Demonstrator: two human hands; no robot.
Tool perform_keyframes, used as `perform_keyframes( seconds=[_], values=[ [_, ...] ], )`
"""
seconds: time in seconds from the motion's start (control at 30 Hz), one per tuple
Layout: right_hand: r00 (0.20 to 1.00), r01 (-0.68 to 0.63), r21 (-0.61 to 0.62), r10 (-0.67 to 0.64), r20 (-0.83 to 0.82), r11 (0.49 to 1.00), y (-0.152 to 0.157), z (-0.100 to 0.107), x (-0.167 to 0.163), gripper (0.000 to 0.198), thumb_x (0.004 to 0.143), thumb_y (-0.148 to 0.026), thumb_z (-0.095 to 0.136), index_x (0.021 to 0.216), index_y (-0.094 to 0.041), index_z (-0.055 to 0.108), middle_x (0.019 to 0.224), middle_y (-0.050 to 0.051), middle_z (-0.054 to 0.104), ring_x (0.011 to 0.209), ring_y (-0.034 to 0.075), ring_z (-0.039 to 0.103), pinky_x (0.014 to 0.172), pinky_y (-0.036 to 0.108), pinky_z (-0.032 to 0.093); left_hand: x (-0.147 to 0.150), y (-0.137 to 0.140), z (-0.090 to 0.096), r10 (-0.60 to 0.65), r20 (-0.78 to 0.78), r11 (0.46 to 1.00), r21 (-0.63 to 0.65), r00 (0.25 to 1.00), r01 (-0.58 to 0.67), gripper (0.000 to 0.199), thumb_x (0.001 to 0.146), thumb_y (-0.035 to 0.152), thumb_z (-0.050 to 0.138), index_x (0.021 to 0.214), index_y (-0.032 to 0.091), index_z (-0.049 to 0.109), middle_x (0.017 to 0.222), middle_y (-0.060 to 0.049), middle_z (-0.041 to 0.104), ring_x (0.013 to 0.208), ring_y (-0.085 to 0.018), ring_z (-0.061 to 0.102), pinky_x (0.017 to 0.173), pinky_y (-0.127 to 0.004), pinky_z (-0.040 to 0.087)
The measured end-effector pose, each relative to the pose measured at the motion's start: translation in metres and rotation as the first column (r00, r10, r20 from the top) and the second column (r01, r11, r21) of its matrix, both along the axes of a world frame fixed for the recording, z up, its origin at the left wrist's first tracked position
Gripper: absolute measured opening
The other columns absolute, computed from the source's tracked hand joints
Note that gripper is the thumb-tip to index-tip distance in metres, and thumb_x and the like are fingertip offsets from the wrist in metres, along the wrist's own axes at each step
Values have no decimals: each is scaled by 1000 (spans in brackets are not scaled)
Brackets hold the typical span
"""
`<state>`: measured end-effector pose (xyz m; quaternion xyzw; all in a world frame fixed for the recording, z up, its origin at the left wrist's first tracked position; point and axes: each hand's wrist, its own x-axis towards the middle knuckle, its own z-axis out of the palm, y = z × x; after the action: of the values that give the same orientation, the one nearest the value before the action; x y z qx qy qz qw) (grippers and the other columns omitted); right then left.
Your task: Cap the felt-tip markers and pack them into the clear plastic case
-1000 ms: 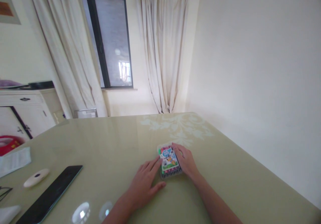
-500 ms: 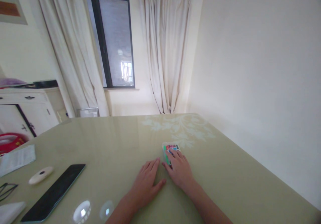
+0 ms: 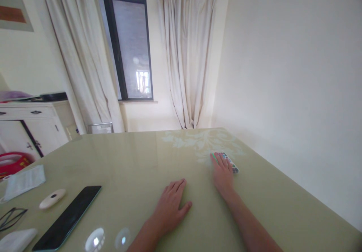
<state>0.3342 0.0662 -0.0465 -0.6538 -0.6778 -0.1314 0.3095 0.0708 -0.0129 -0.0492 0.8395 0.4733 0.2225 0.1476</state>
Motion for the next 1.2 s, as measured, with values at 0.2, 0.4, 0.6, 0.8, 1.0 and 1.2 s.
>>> perform_keyframes(
  seconds=[0.2, 0.4, 0.6, 0.8, 1.0, 1.2],
  values=[
    [666, -746, -124, 732, -143, 654, -54, 17, -90, 49, 103, -41, 48, 149, -28, 50, 152, 6, 55, 138, 22, 51, 115, 38, 38, 5, -1, 1, -118, 19, 989, 94, 993, 115, 53, 90, 28, 56, 142, 21, 58, 146, -11, 60, 136, -29, 52, 121, -51, 35],
    [629, -777, -175, 759, -166, 605, -66, 18, -112, 28, 100, -35, 49, 117, -23, 69, 114, 6, 74, 107, 21, 63, 102, 37, 42, 9, 0, -6, -160, 7, 984, 80, 987, 159, 47, 83, 15, 51, 127, 21, 68, 131, -9, 70, 124, -26, 61, 112, -46, 47],
    [696, -708, -188, 718, -26, 680, -60, 17, -111, 16, 90, -31, 59, 96, -21, 69, 94, 5, 73, 90, 21, 60, 88, 35, 41, 7, 4, -13, -248, -111, 962, 92, 962, 259, 55, 84, 11, 48, 136, 19, 60, 140, -11, 64, 131, -27, 56, 114, -48, 45],
    [655, -753, -110, 756, -26, 649, -49, 16, -113, 28, 91, -46, 57, 94, -21, 69, 90, 6, 73, 86, 21, 60, 84, 35, 41, 6, 4, -6, -194, 13, 971, 147, 981, 190, 49, 86, 12, 47, 132, 21, 60, 131, -9, 66, 124, -23, 59, 110, -41, 48],
    [679, -728, -60, 706, -201, 683, -33, 11, -113, 55, 107, -45, 24, 80, -21, 65, 75, 4, 71, 74, 18, 61, 78, 31, 42, 0, -5, 11, -40, 133, 959, 284, 990, 1, 21, 96, 20, 45, 104, 22, 64, 105, -8, 70, 101, -24, 62, 93, -39, 50],
    [905, -290, 80, 301, -302, 954, -12, 24, -60, 51, 107, -48, 30, 92, -21, 70, 92, 8, 73, 92, 22, 64, 89, 34, 43, -16, -7, 18, 45, 139, 936, 341, 989, -90, 33, 99, 23, 41, 66, 23, 44, 68, 1, 54, 68, -16, 52, 66, -28, 38]
  ],
)
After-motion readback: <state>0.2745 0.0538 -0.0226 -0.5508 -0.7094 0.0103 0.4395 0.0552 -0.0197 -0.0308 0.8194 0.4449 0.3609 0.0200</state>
